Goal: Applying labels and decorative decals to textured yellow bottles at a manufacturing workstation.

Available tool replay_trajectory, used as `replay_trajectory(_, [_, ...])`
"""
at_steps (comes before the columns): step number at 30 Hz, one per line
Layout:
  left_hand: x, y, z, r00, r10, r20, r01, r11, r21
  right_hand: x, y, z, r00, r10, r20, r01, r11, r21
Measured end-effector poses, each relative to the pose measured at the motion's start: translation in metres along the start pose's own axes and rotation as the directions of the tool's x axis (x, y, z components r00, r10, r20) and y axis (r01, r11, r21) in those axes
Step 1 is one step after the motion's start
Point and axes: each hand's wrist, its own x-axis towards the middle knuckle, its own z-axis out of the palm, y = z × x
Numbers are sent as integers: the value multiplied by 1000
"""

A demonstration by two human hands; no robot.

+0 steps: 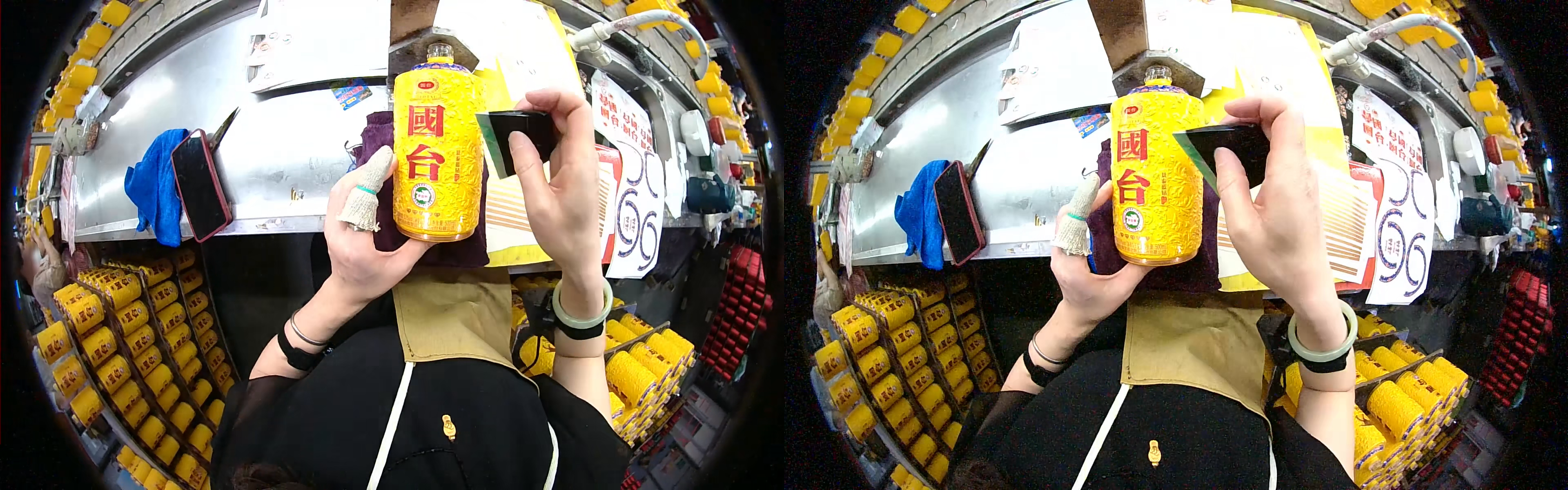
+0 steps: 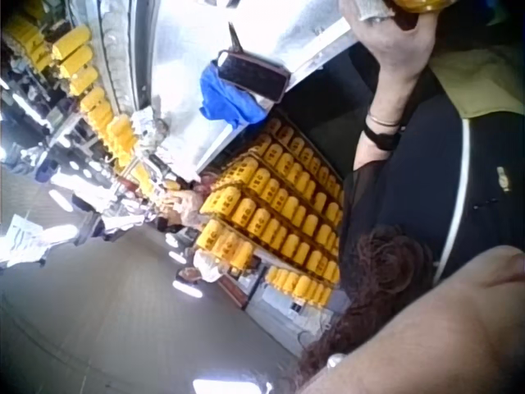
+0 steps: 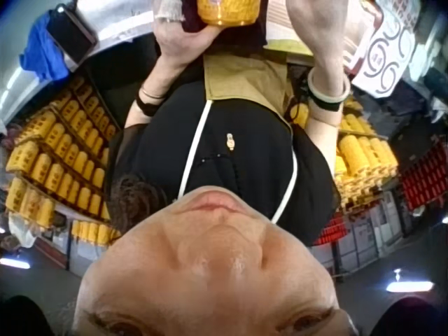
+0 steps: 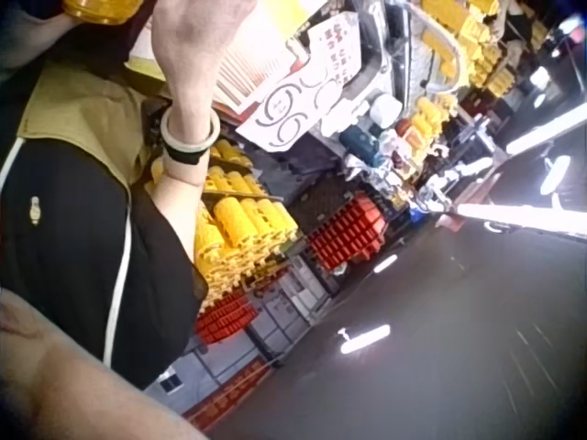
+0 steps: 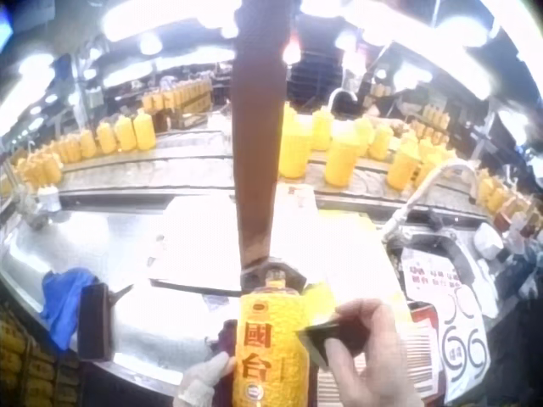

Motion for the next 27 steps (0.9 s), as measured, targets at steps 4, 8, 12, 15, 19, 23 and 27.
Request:
replay_trajectory(4, [-4, -4, 2, 1000, -16, -20, 15, 1000, -9, 18, -39, -14, 907, -225, 356, 348, 877, -332])
replay_trajectory(8, [-2, -3, 2, 1000, -14, -16, 14, 1000, -12, 25, -40, -8, 891, -320, 321, 432, 816, -385])
replay_trajectory(12, [0, -1, 1, 1000, -8, -18, 8, 1000, -17, 20, -38, -13, 872, -344, 349, 461, 815, -350])
replay_trajectory(15, [0, -3, 1, 1000, -4, -8, 3, 1000, -23, 15, -36, -16, 875, -330, 354, 450, 825, -342])
replay_trajectory(19, [-3, -4, 1, 1000, -4, -28, 4, 1000, -10, 13, -41, -19, 866, -258, 429, 409, 859, -308])
replay_trajectory(23, [-2, -3, 0, 1000, 3, 6, -3, 999, -41, 23, -43, -10, 913, -297, 280, 385, 857, -342])
replay_trajectory(27, [5, 0, -12, 994, -19, 104, 38, 982, -184, 37, -40, 10, 835, -410, 366, 536, 753, -380])
